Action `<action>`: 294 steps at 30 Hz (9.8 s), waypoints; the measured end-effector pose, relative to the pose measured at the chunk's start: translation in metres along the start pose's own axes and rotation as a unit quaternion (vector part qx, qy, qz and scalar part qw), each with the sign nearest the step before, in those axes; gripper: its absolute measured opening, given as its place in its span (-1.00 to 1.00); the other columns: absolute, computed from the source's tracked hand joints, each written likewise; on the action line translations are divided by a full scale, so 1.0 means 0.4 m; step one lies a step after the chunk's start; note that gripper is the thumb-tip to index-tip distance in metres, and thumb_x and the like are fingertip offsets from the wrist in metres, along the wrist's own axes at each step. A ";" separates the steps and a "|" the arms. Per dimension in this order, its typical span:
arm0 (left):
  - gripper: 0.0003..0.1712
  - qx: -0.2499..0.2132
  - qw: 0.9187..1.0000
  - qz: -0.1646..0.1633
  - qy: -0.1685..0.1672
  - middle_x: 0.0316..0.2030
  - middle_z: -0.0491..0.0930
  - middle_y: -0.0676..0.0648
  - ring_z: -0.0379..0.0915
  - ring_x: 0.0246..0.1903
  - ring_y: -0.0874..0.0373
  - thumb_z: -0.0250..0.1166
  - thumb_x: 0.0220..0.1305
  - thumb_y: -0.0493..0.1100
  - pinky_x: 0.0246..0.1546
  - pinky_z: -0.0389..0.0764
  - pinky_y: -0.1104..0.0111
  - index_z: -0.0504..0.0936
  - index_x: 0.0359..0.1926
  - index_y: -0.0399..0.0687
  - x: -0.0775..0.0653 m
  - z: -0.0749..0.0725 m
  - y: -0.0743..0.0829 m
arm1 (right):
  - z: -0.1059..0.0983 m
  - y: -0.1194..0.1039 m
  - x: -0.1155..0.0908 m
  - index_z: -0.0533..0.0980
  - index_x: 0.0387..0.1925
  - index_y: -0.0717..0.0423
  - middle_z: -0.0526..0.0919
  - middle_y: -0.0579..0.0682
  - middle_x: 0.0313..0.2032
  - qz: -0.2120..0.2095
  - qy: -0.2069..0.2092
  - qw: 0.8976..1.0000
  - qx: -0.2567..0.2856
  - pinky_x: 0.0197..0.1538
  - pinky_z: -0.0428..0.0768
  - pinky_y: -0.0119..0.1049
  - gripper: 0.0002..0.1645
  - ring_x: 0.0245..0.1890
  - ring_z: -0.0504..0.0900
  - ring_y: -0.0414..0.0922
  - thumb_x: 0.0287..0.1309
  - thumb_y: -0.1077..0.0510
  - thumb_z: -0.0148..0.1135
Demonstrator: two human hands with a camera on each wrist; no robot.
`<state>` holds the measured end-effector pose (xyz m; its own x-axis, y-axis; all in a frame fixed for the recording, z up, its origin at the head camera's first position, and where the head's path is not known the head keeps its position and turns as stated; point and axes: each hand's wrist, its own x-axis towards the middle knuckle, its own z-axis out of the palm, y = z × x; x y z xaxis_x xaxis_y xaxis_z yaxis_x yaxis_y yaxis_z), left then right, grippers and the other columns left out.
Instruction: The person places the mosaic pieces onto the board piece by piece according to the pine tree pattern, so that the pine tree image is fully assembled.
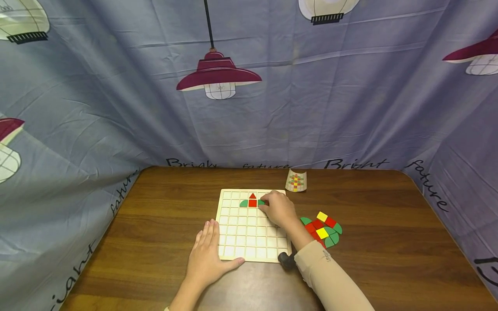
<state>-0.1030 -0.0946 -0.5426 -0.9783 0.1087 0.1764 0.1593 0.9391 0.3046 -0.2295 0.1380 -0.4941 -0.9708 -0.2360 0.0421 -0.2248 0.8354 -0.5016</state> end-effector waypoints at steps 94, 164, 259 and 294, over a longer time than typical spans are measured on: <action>0.55 -0.012 1.000 -0.004 -0.007 0.55 0.03 -0.19 -0.09 0.56 -0.04 0.07 -0.20 0.80 0.53 0.08 0.06 0.05 0.53 -0.26 -0.004 -0.004 0.006 | -0.209 0.389 -0.296 0.61 -0.04 0.14 0.58 -0.02 -0.24 0.050 0.014 0.999 0.000 -0.31 0.42 -0.39 -0.66 -0.29 0.44 -0.15 0.16 0.11 0.40; 0.54 -0.008 1.000 0.005 0.008 0.52 0.10 -0.22 -0.06 0.55 -0.05 0.04 -0.19 0.81 0.52 0.11 0.05 0.10 0.51 -0.27 -0.002 -0.002 -0.001 | 0.050 -0.153 -0.002 0.61 -0.04 0.08 0.47 -0.20 -0.65 -0.061 -0.052 0.997 0.005 -0.58 0.36 -0.44 -0.67 -0.68 0.38 -0.26 0.23 0.02 0.34; 0.54 -0.008 1.000 0.005 0.003 0.54 0.05 -0.21 -0.10 0.56 -0.05 0.02 -0.18 0.82 0.54 0.06 0.06 0.07 0.52 -0.27 -0.002 -0.001 -0.002 | 0.095 -0.182 0.004 0.71 -0.06 0.15 0.77 0.07 -0.13 -0.068 0.005 0.997 -0.038 -0.15 0.72 -0.12 -0.61 -0.14 0.73 0.05 0.11 0.02 0.43; 0.55 -0.014 1.000 -0.001 -0.005 0.54 0.04 -0.20 -0.10 0.56 -0.04 0.04 -0.19 0.81 0.54 0.06 0.07 0.05 0.53 -0.27 -0.004 -0.004 0.001 | 0.021 -0.140 -0.072 0.67 0.03 0.03 0.39 -0.19 -0.61 -0.042 -0.015 0.999 -0.008 -0.57 0.25 -0.39 -0.60 -0.64 0.28 -0.23 0.13 0.08 0.42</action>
<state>-0.1012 -0.0950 -0.5415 -0.9798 0.1109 0.1663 0.1613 0.9301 0.3300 -0.1883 0.0939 -0.4745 -0.9457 -0.3202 0.0567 -0.3065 0.8196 -0.4841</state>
